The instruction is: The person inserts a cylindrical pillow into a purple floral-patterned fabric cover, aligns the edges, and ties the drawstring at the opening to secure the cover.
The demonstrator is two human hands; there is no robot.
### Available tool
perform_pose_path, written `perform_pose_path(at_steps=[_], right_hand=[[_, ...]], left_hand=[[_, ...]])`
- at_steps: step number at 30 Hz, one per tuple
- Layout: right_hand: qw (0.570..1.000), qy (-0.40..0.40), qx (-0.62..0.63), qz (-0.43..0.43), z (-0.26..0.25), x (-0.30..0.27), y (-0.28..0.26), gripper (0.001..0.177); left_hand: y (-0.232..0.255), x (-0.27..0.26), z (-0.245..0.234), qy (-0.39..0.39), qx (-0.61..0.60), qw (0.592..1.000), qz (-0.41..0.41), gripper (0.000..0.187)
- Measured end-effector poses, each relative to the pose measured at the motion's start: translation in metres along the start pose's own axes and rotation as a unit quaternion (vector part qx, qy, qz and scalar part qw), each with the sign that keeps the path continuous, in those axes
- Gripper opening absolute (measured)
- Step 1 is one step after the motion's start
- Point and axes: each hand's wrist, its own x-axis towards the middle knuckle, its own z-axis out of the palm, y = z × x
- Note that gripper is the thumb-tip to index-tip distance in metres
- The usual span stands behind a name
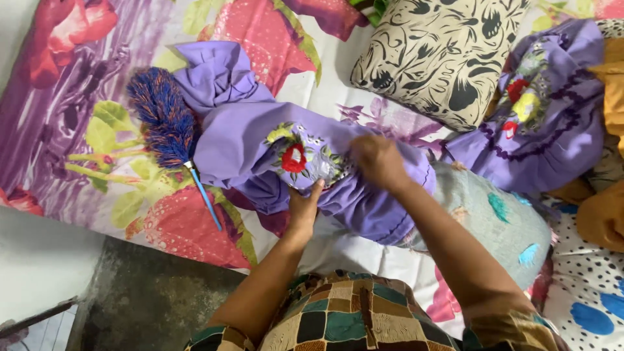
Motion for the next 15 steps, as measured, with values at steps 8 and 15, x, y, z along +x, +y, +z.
perform_pose_path(at_steps=[8, 15], right_hand=[[0.981, -0.079, -0.111, 0.141, -0.075, 0.004, -0.135, 0.118], [0.964, -0.164, -0.103, 0.180, -0.060, 0.020, -0.092, 0.108]], left_hand=[[0.035, -0.015, 0.005, -0.074, -0.135, 0.986, 0.067, 0.078], [-0.077, 0.089, 0.019, -0.008, -0.105, 0.989, 0.102, 0.044]])
